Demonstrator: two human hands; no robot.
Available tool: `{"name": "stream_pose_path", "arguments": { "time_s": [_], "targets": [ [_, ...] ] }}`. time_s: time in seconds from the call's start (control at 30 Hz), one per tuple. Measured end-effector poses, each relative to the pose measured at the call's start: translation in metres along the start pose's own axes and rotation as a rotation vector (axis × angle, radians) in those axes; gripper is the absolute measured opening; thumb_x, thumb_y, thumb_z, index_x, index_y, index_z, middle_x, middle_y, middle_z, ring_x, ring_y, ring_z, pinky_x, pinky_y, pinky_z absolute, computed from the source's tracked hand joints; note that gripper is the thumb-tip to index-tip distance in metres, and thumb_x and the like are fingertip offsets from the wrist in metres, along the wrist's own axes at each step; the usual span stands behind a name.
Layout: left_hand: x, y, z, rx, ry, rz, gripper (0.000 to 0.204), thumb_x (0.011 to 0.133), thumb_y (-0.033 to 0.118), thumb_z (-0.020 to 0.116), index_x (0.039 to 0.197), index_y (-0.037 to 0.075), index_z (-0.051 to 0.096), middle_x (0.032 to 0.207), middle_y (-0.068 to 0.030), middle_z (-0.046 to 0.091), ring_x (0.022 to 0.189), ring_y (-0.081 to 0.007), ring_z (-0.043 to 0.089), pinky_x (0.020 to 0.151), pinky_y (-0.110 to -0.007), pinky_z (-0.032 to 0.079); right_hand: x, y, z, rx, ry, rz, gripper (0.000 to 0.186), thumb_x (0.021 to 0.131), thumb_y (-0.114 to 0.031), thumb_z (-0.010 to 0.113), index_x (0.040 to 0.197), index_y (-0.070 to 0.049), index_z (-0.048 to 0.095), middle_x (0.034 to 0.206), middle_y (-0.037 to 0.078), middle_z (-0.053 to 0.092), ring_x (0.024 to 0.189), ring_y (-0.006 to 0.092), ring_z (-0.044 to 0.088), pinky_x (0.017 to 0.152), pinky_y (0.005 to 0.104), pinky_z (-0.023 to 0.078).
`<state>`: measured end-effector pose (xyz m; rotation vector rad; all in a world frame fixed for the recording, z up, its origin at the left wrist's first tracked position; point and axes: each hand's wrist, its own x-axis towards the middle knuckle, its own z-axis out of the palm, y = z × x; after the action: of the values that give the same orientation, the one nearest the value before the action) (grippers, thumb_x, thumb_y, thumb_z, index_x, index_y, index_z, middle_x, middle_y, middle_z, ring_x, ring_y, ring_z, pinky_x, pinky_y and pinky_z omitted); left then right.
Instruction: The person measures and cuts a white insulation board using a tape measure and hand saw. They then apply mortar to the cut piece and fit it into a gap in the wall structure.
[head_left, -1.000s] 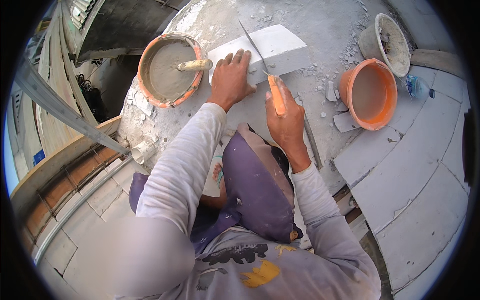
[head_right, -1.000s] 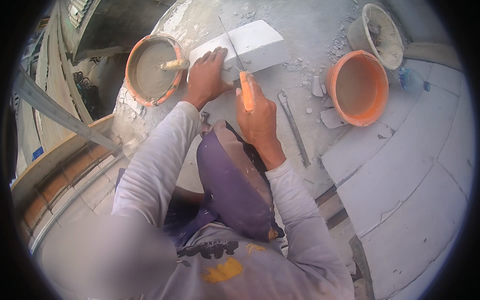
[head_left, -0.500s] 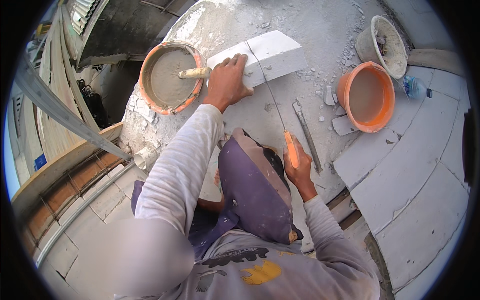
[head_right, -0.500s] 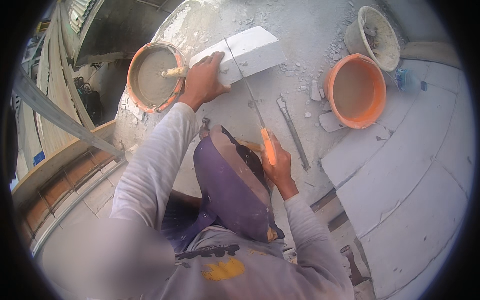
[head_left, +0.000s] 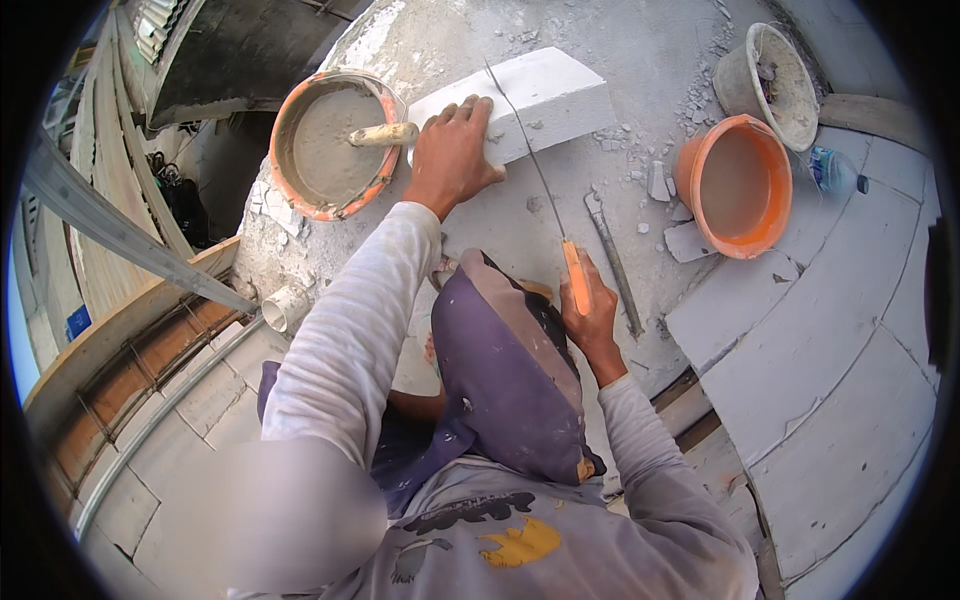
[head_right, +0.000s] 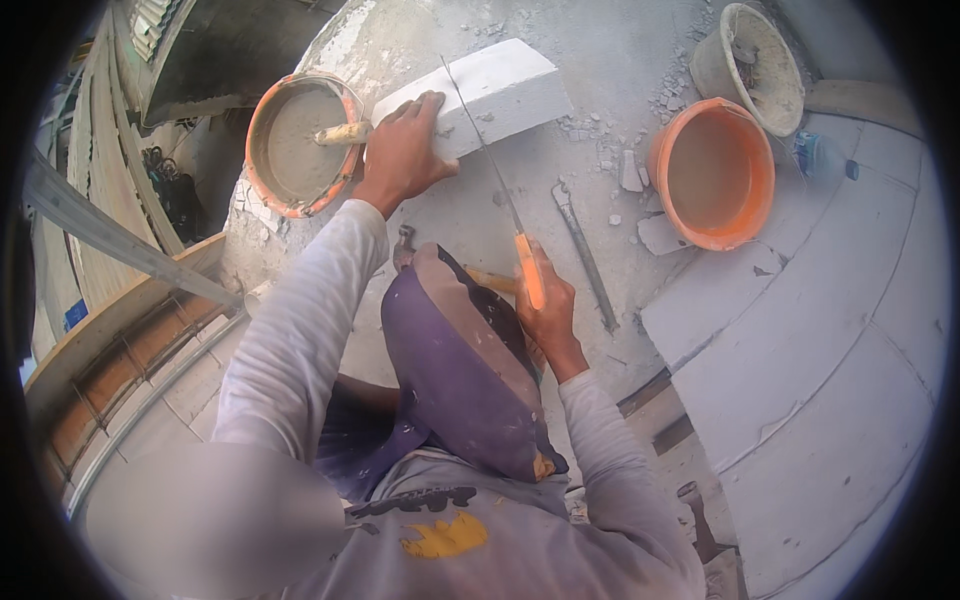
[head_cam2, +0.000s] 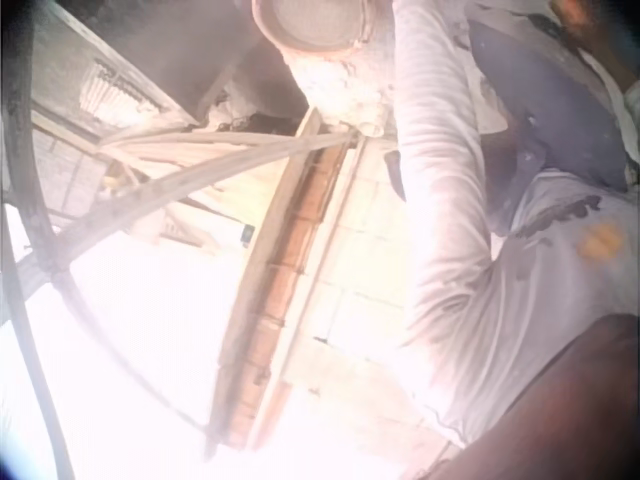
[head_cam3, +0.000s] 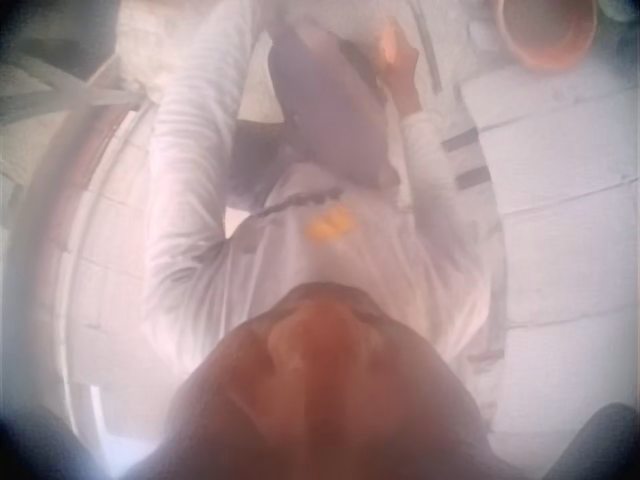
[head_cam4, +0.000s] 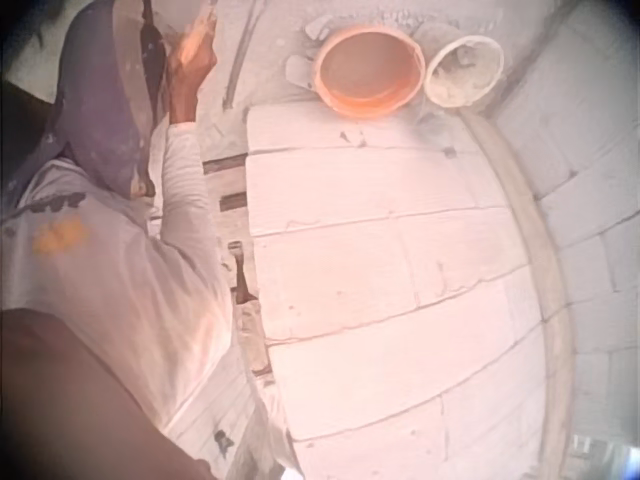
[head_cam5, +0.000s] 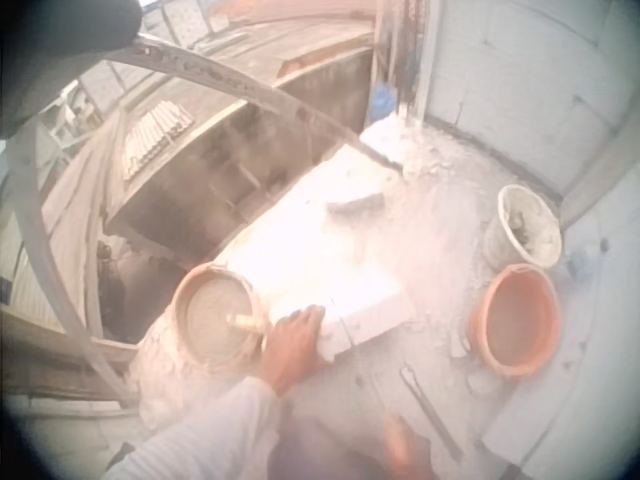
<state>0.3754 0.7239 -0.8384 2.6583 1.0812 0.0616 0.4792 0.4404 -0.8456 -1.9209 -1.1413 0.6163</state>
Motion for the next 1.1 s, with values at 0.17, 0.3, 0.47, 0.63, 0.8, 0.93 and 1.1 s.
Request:
{"name": "stream_pose_path", "arguments": {
  "time_s": [0.17,0.3,0.47,0.63,0.8,0.93,1.1],
  "targets": [
    [0.009,0.009,-0.017,-0.103,-0.232,-0.128,0.093,0.063,0.031,0.094,0.144,0.009,0.053,0.15,-0.0191,0.058,0.137,-0.0382,0.057,0.113,-0.046,0.048,0.074,-0.031,0.009,0.029,0.02,0.035,0.045,0.099,-0.011,0.067,0.14,0.006,0.058,0.106,0.027,0.074,0.091,0.039,0.077,0.077,0.0428,0.06],
    [0.005,0.005,-0.01,-0.052,-0.143,-0.094,0.094,0.063,0.031,0.095,0.144,0.008,0.053,0.151,-0.0191,0.057,0.138,-0.0393,0.056,0.114,-0.047,0.047,-0.03,0.022,0.006,0.027,0.057,-0.075,0.048,0.099,-0.011,0.067,0.144,0.003,0.055,0.117,0.029,0.072,0.096,0.0415,0.075,0.08,0.0455,0.061],
    [0.006,0.01,-0.009,-0.052,-0.159,-0.092,0.096,0.063,0.031,0.095,0.145,0.009,0.052,0.152,-0.0191,0.056,0.138,-0.0394,0.056,0.114,-0.047,0.047,0.096,-0.035,0.016,0.1,0.01,0.052,0.046,0.1,-0.011,0.065,0.143,0.003,0.056,0.116,0.029,0.072,0.093,0.0451,0.073,0.078,0.0455,0.06],
    [0.005,0.006,-0.007,-0.038,-0.127,-0.08,0.094,0.064,0.031,0.095,0.144,0.009,0.052,0.151,-0.0181,0.057,0.137,-0.0391,0.056,0.114,-0.046,0.048,-0.023,0.01,0.003,0.027,0.019,-0.032,0.048,0.1,-0.008,0.064,0.145,0.004,0.053,0.127,0.023,0.072,0.108,0.0343,0.076,0.097,0.0418,0.06],
    [0.007,0.012,-0.008,-0.007,-0.086,-0.073,0.091,0.063,0.031,0.094,0.141,0.009,0.052,0.14,-0.0183,0.063,0.126,-0.0399,0.063,0.106,-0.045,0.053,0.062,-0.018,0.021,0.055,-0.061,0.136,0.046,0.1,-0.009,0.066,0.141,0.008,0.056,0.134,0.027,0.068,0.111,0.0345,0.075,0.093,0.0412,0.06],
    [0.002,-0.001,0.003,-0.018,-0.012,0.005,0.089,0.063,0.03,0.093,0.139,0.008,0.053,0.131,-0.0186,0.067,0.118,-0.0394,0.067,0.101,-0.046,0.055,0.034,-0.001,0.007,0.063,-0.063,0.047,0.046,0.099,-0.008,0.063,0.142,0.008,0.055,0.132,0.025,0.069,0.11,0.036,0.075,0.092,0.042,0.061],
    [0.006,0.008,-0.01,-0.017,-0.099,-0.068,0.092,0.063,0.032,0.094,0.142,0.009,0.053,0.143,-0.0183,0.061,0.129,-0.0394,0.061,0.107,-0.046,0.052,0.003,-0.003,0.012,0.091,-0.036,0.091,0.047,0.099,-0.006,0.064,0.143,0.007,0.054,0.134,0.026,0.068,0.114,0.0358,0.073,0.096,0.0415,0.06]
  ]
}}
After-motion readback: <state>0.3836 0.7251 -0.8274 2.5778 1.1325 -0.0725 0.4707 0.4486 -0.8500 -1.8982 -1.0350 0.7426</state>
